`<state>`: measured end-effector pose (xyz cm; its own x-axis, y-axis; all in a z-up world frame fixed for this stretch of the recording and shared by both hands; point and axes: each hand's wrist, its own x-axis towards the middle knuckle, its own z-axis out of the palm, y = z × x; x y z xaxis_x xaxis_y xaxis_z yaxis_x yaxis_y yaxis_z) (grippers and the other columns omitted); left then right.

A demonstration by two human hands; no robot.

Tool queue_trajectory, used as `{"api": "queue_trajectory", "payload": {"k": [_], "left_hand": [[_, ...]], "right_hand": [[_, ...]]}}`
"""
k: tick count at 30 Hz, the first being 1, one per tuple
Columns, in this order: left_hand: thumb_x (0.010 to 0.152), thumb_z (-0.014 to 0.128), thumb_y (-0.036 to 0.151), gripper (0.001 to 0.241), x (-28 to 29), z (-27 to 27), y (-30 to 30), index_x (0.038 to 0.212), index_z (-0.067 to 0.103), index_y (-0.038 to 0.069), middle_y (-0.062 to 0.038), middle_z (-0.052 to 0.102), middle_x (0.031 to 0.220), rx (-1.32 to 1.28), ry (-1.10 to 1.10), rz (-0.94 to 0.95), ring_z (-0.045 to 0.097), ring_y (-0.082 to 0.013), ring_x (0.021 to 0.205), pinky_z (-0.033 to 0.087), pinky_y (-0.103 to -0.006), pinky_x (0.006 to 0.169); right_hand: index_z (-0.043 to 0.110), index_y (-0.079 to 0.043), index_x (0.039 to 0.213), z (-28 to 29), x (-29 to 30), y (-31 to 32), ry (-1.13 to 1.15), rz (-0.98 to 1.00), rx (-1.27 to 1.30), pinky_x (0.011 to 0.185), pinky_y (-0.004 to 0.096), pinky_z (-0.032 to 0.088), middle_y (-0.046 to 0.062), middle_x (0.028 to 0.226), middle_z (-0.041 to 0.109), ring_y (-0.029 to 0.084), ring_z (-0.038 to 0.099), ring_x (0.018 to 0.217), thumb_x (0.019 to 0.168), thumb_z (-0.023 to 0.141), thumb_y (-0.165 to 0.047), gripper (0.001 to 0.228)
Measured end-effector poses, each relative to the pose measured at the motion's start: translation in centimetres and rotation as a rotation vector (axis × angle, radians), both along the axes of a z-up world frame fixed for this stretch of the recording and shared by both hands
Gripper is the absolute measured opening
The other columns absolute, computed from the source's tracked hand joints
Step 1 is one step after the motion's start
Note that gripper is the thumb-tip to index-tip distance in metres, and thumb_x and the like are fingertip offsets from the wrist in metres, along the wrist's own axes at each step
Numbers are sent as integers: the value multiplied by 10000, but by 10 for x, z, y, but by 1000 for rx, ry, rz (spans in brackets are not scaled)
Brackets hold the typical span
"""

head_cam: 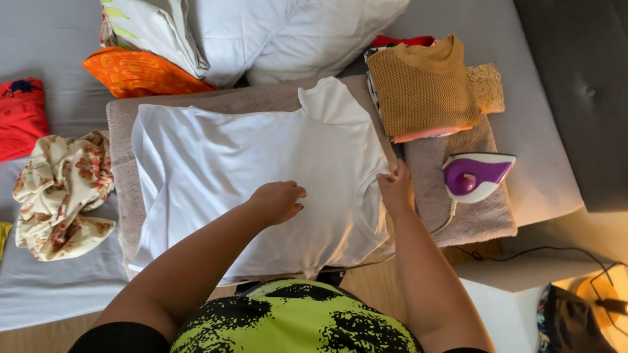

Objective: The person irons a white t-shirt on a bed using a purple iron. They smooth the fabric, iron both sides of the shirt, and then fold it neatly.

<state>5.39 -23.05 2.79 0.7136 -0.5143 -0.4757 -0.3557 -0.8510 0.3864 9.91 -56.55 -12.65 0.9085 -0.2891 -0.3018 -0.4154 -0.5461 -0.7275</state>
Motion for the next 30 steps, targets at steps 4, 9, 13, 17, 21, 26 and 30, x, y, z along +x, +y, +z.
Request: {"api": "queue_trajectory", "payload": {"k": [4,9,13,17,21,26,30], "left_hand": [[1001,572,260,388,0,-19,-10,1352,637,108,-157,681,1228,-2,30,77,695,-352,1101,570,-467,919],[953,644,294,474,-5,-25,-11,1406,578,169,-125,568,1383,-37,-97,167,614,-357,1248,571,-449,948],[928,706,211,704,3,8,-8,1557,411,95,-249,365,1550,-112,-119,188,415,-493,1414,492,-537,1087],[885,758,319,862,14,-20,1,1597,300,157,-195,371,1525,-82,-194,194,356,-437,1449,312,-569,1217],[941,636,251,172,30,-37,28,1092,650,170,-91,674,994,-402,-417,163,715,-398,893,574,-512,809],[933,664,289,416,66,8,69,1340,630,213,-185,730,1152,-336,-235,293,681,-445,1093,536,-585,934],[926,668,217,442,109,85,111,1365,632,174,-189,719,1160,-330,-525,286,691,-424,1088,545,-534,934]], "right_hand": [[458,-107,1505,-24,15,3,14,-58,78,894,478,598,192,1179,680,332,689,1111,822,815,-438,839],[571,-58,1422,12,14,24,142,-263,376,897,519,542,205,1256,636,349,639,1159,846,809,-334,682],[515,-77,1436,50,4,35,123,-398,479,843,570,547,232,1292,568,407,635,1135,870,735,-282,641],[552,-126,1301,157,-29,67,-48,-391,614,741,365,501,99,1031,556,228,586,905,848,693,-194,479],[570,-102,1250,254,-45,93,-366,-370,502,824,260,463,55,1082,506,162,531,965,853,679,-84,412],[607,-124,1229,247,-17,86,-462,-347,521,722,241,521,31,980,594,119,604,831,861,665,-67,377],[659,-138,1147,323,15,124,-641,-241,516,683,212,502,-7,927,609,81,593,782,847,661,-87,304]]}}
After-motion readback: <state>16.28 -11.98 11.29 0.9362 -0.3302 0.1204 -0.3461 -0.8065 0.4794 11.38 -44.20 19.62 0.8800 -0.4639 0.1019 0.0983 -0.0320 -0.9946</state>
